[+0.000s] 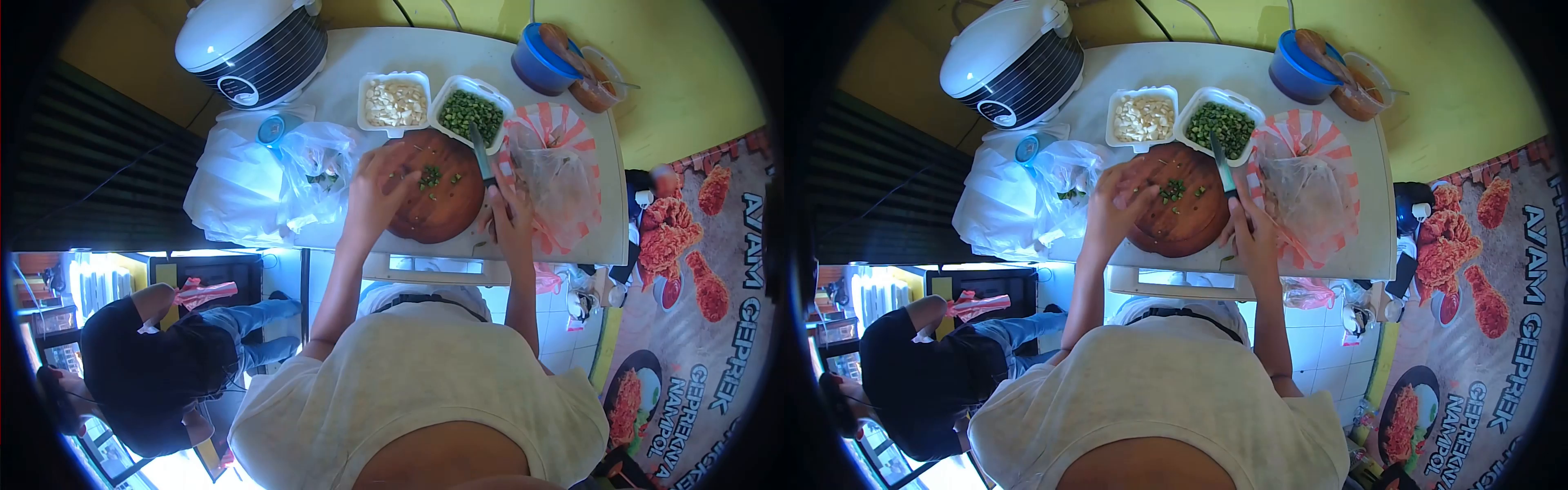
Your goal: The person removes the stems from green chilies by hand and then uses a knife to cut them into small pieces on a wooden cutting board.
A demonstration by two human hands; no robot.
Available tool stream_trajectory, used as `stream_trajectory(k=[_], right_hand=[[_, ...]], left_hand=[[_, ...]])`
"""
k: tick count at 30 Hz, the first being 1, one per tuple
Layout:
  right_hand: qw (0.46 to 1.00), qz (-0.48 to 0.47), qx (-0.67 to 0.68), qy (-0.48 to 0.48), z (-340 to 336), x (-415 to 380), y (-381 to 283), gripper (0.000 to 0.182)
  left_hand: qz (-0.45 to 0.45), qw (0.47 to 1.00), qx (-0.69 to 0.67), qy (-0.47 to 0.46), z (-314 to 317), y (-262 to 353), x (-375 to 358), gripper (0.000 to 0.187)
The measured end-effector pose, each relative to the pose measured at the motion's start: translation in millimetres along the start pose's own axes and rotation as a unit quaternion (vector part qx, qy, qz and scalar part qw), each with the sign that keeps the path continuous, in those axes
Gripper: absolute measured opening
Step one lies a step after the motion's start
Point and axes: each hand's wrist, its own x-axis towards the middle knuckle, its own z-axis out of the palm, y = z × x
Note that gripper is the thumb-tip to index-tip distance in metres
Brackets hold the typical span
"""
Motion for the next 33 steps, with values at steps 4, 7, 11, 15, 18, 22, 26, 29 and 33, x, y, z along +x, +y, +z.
stream_trajectory(k=[4,7,11,15,18,22,26,29,33], right_hand=[[0.997,0.071,0.024,-0.006,6.6,-20.8,12.6,0.045],[0.996,0.086,0.021,-0.022,9.5,-23.8,18.2,0.045],[0.999,0.043,-0.013,-0.023,14.7,-20.3,22.6,0.045],[0.997,0.031,-0.063,-0.033,21.4,-22.0,10.0,0.044],[0.996,0.027,-0.080,-0.040,26.4,-21.4,4.6,0.042],[0.994,0.018,-0.096,-0.056,28.1,-18.5,3.4,0.042],[0.992,0.008,-0.100,-0.071,31.3,-19.6,5.3,0.043],[0.992,-0.003,-0.101,-0.069,34.0,-19.3,5.6,0.043],[0.994,-0.011,-0.088,-0.067,37.1,-18.5,8.0,0.043]], left_hand=[[-0.068,0.997,0.030,0.006,8.3,-8.0,-16.2,0.076],[-0.081,0.995,0.057,-0.011,14.9,-7.0,-18.4,0.083],[-0.054,0.998,0.038,-0.008,25.9,-2.9,-19.3,0.084],[-0.045,0.999,0.022,-0.011,41.5,-6.3,-17.4,0.080],[-0.033,0.999,0.031,-0.002,48.2,-10.8,-14.2,0.071],[-0.028,0.999,0.017,0.002,45.9,-12.4,-10.3,0.056],[-0.015,1.000,-0.005,0.017,47.6,-13.9,-8.4,0.049],[-0.018,0.999,-0.034,0.027,46.5,-11.1,-5.4,0.041],[-0.009,0.998,-0.043,0.033,47.7,-12.9,-5.9,0.029]])
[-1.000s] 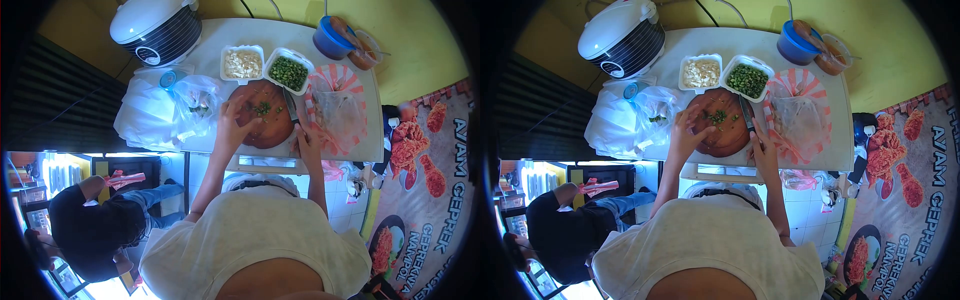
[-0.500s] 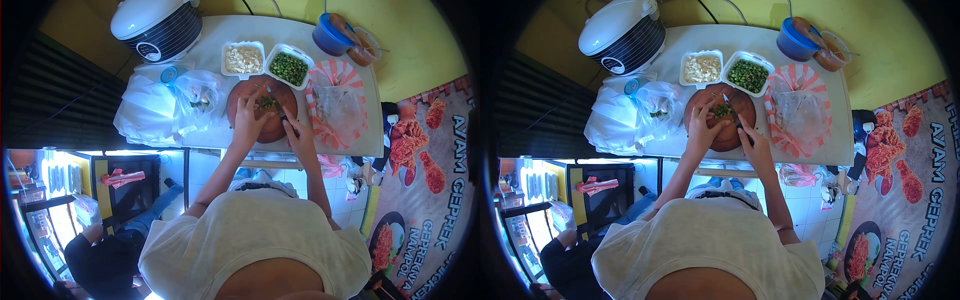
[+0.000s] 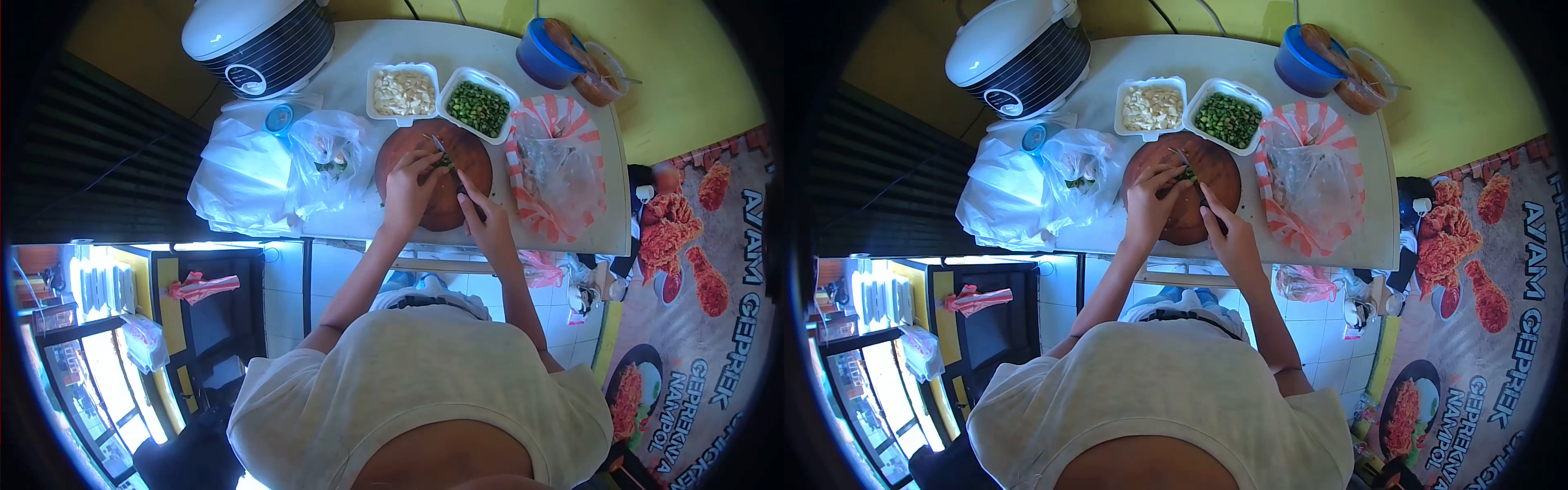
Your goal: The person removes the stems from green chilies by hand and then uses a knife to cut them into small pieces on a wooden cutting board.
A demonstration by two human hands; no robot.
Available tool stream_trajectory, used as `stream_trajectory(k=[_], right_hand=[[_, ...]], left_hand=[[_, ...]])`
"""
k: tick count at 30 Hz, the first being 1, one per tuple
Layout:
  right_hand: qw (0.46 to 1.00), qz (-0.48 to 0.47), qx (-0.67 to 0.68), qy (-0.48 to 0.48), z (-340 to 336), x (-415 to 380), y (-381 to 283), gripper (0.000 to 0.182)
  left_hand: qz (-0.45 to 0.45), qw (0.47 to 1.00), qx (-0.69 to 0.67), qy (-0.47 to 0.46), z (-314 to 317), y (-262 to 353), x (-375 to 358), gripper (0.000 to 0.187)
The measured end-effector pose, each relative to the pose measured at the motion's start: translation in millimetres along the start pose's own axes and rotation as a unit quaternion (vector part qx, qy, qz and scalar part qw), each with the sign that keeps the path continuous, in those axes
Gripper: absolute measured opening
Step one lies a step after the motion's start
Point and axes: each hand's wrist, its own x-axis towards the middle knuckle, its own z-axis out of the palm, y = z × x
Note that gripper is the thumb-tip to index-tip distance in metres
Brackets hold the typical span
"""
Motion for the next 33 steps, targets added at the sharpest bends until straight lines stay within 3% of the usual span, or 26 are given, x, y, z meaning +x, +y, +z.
stream_trajectory(k=[11,16,19,21,25,27,30,31,33], right_hand=[[1.000,0.007,0.017,-0.003,1.1,12.2,0.2,0.044],[0.998,-0.006,0.056,0.025,-21.3,56.7,-12.2,0.045],[0.996,-0.027,-0.038,0.071,-38.9,84.9,-11.9,0.043],[0.988,-0.048,-0.097,0.107,-46.6,97.9,-3.4,0.041],[0.976,-0.100,-0.130,0.144,-54.7,106.6,-1.5,0.040],[0.993,-0.022,-0.044,0.109,-58.1,103.1,-7.5,0.041],[0.990,-0.038,0.049,0.128,-61.4,97.6,1.7,0.041],[0.986,-0.022,0.094,0.138,-60.8,92.0,-5.5,0.042],[0.985,0.002,0.104,0.141,-66.0,80.2,-7.1,0.040]], left_hand=[[0.014,0.999,-0.029,0.025,6.7,-7.5,13.7,0.023],[0.026,0.996,-0.081,0.026,25.3,0.6,73.6,0.020],[0.064,0.995,-0.073,-0.013,36.3,-0.1,111.8,0.020],[0.045,0.995,-0.051,-0.066,38.8,1.4,125.9,0.022],[0.008,0.996,-0.059,-0.072,43.1,-6.3,134.5,0.025],[0.010,0.994,-0.091,-0.055,40.1,-6.0,131.8,0.028],[0.008,0.993,-0.103,-0.056,20.2,9.4,116.0,0.029],[-0.057,0.989,-0.111,-0.083,10.7,17.6,108.4,0.029],[-0.069,0.984,-0.132,-0.095,-2.4,14.9,94.0,0.029]])
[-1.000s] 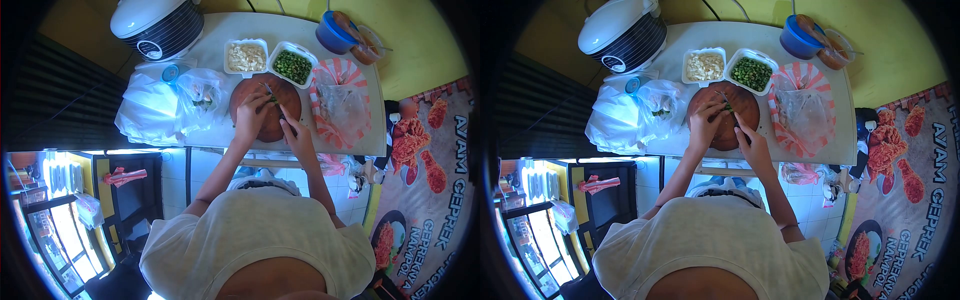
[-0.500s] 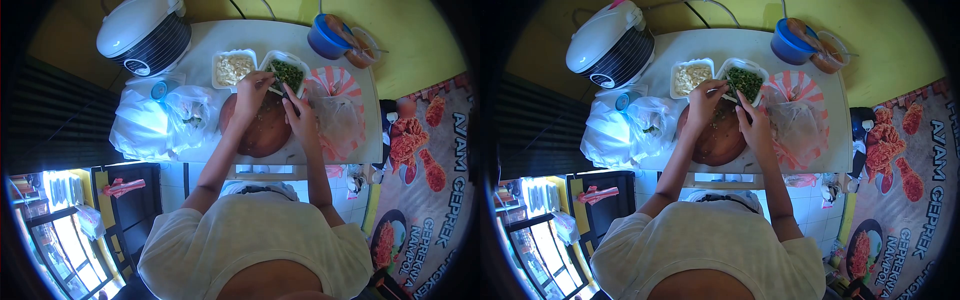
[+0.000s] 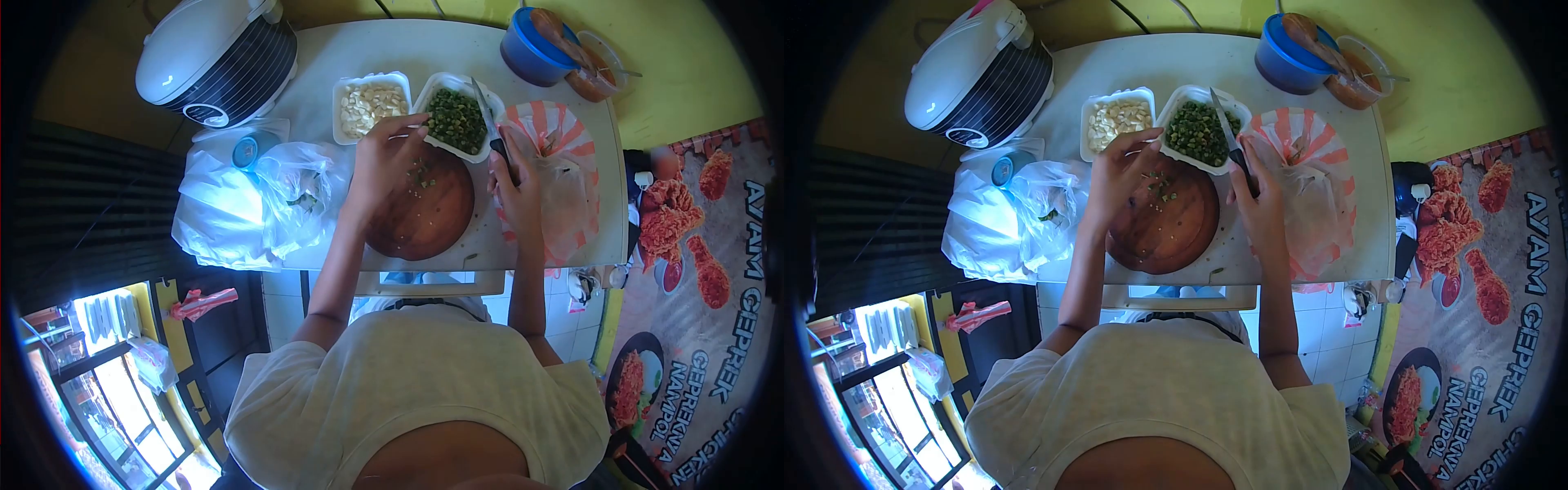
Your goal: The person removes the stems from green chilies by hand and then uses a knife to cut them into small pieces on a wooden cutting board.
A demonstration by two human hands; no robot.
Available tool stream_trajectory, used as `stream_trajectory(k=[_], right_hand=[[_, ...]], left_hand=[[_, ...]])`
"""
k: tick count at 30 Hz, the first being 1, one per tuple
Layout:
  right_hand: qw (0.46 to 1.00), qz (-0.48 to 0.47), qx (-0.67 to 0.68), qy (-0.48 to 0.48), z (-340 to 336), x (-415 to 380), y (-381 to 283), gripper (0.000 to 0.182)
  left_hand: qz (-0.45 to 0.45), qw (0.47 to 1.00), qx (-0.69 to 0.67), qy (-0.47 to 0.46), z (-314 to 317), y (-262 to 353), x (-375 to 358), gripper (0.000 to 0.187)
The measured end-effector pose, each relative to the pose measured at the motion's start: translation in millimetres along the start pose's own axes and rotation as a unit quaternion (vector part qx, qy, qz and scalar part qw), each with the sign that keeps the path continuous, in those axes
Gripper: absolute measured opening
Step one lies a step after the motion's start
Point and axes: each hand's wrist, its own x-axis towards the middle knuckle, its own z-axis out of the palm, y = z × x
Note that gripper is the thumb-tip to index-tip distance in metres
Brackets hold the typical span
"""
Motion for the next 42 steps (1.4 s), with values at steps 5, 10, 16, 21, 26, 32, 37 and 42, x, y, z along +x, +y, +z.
stream_trajectory(k=[5,10,16,21,26,32,37,42], right_hand=[[0.999,0.024,0.003,0.026,-18.8,-20.7,-7.1,0.036],[0.995,0.021,0.043,0.086,-28.3,-35.9,-14.0,0.034],[0.996,-0.001,0.041,0.078,-35.4,-55.1,-16.5,0.036],[0.996,0.002,0.041,0.076,-39.4,-65.2,-10.0,0.038],[0.997,0.003,0.043,0.066,-44.9,-72.4,-9.7,0.038],[0.998,0.035,0.040,0.018,-34.6,-74.1,-14.7,0.037],[0.999,0.028,0.030,-0.020,-24.0,-78.7,-9.2,0.042],[0.993,0.026,-0.062,-0.096,-19.1,-80.6,9.5,0.046]], left_hand=[[0.032,0.994,0.100,-0.033,8.5,7.8,-30.1,0.023],[0.090,0.943,0.298,-0.114,58.7,1.8,-49.0,0.025],[0.140,0.876,0.450,-0.099,107.0,-14.8,-40.0,0.018],[0.180,0.868,0.457,-0.071,114.6,-27.0,-37.2,0.015],[0.177,0.890,0.410,-0.091,82.0,2.4,-36.2,0.016],[0.196,0.922,0.331,0.045,49.5,13.6,32.8,0.023],[0.086,0.974,0.207,0.016,15.4,16.7,25.9,0.032],[-0.055,0.994,0.096,-0.013,-21.0,2.2,-29.1,0.035]])
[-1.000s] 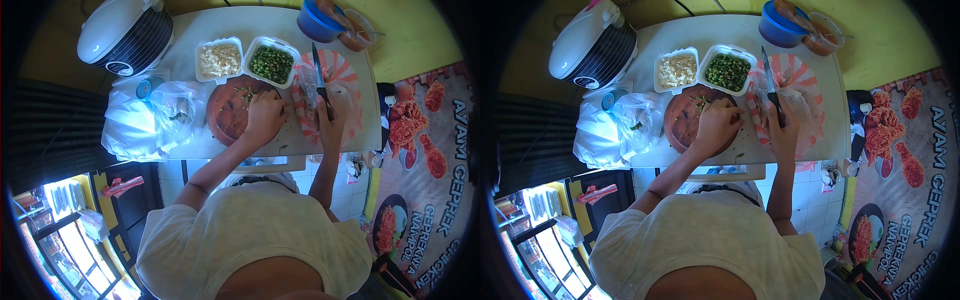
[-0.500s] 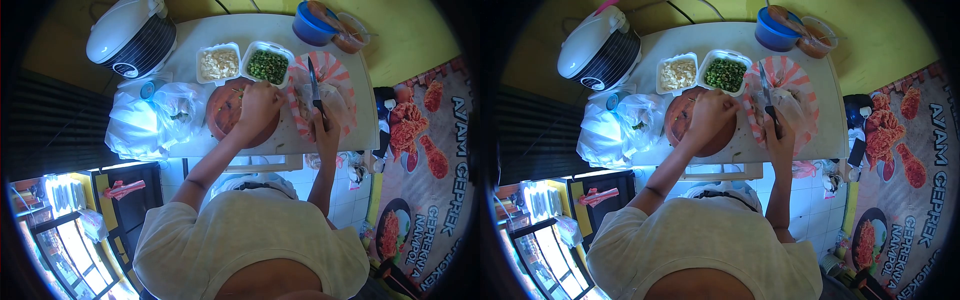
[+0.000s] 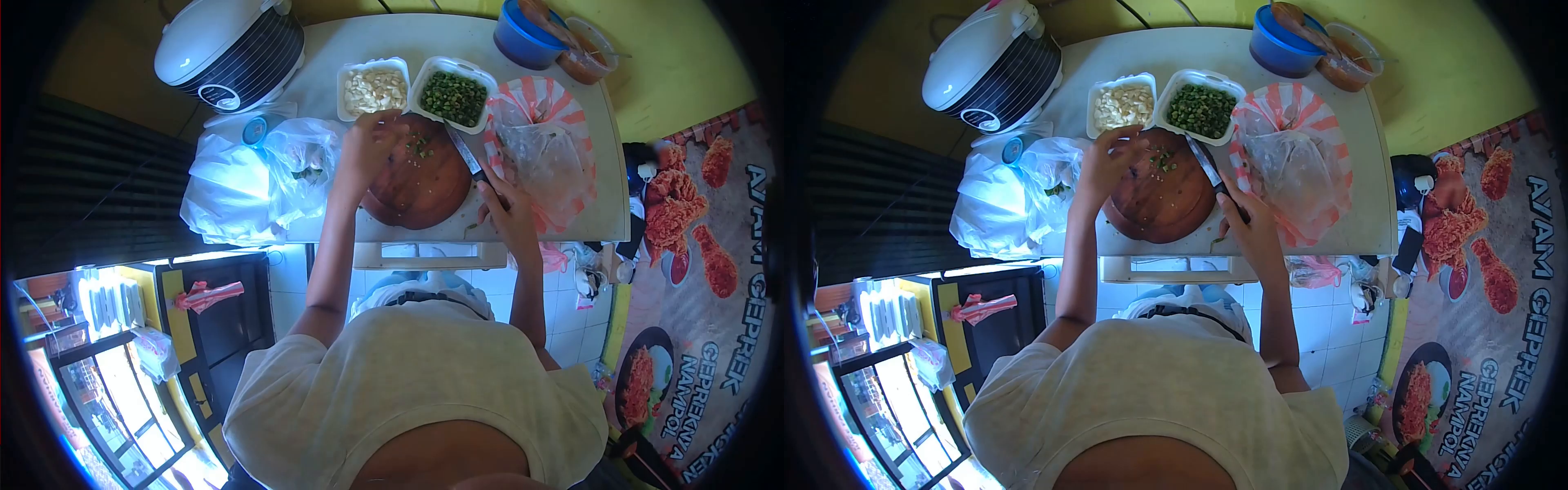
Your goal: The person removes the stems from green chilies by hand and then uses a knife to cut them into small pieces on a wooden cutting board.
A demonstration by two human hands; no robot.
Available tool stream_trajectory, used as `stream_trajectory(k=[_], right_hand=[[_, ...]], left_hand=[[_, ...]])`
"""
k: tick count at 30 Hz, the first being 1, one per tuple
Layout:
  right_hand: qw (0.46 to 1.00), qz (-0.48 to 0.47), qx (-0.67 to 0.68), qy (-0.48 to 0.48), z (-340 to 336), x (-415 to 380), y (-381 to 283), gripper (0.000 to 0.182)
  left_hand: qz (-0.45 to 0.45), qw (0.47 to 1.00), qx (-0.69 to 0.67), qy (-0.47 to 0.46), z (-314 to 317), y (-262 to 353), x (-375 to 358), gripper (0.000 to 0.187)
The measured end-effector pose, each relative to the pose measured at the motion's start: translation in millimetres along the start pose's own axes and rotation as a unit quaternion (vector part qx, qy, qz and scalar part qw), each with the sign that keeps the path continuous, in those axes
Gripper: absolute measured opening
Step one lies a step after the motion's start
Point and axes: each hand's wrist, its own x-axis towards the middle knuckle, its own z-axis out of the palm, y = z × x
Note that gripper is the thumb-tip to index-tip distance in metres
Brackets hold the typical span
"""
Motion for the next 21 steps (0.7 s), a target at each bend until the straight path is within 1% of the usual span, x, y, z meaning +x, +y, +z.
stream_trajectory(k=[2,3,5,6,8,10,12,13,15,16,18,19,21], right_hand=[[1.000,0.014,-0.002,-0.005,5.7,0.0,3.0,0.047],[0.999,0.031,0.018,-0.010,8.2,0.0,3.8,0.047],[0.998,0.047,0.036,-0.016,13.9,0.6,4.8,0.046],[0.998,0.045,0.040,-0.015,18.4,0.7,5.1,0.046],[0.998,0.043,0.042,-0.016,25.9,2.4,10.3,0.046],[0.997,0.040,0.072,-0.009,32.5,6.9,17.8,0.047],[0.996,0.038,0.077,-0.012,34.2,10.2,19.8,0.047],[0.996,0.036,0.082,-0.013,34.3,11.7,20.0,0.048],[0.996,0.031,0.083,-0.012,33.7,13.8,24.3,0.048],[0.996,0.026,0.083,-0.012,33.1,14.5,25.6,0.048],[0.996,0.039,0.079,-0.022,30.0,14.3,25.0,0.048],[0.995,0.053,0.074,-0.027,29.5,14.5,23.1,0.047],[0.995,0.061,0.073,-0.022,30.3,12.5,13.3,0.049]], left_hand=[[0.039,0.994,0.099,0.038,0.2,-18.2,-11.1,0.044],[0.038,0.993,0.100,0.039,-0.4,-16.3,-16.0,0.044],[0.045,0.996,0.083,0.003,4.0,-8.9,-21.3,0.054],[0.072,0.991,0.109,0.008,7.7,-13.1,-22.1,0.057],[0.084,0.991,0.104,0.014,14.2,-17.9,-20.4,0.058],[0.095,0.991,0.098,0.020,15.7,-16.6,-18.7,0.060],[0.103,0.990,0.090,0.014,14.5,-13.6,-14.4,0.051],[0.104,0.990,0.090,0.015,11.0,-16.2,-9.3,0.051],[0.083,0.995,0.059,0.018,-1.7,-23.4,1.5,0.040],[0.083,0.995,0.059,0.020,-6.0,-24.7,4.9,0.040],[0.125,0.974,0.189,0.019,-13.7,-25.8,8.2,0.030],[0.123,0.974,0.189,0.023,-16.0,-24.3,10.6,0.030],[0.087,0.968,0.233,-0.032,-17.2,-18.7,15.7,0.032]])
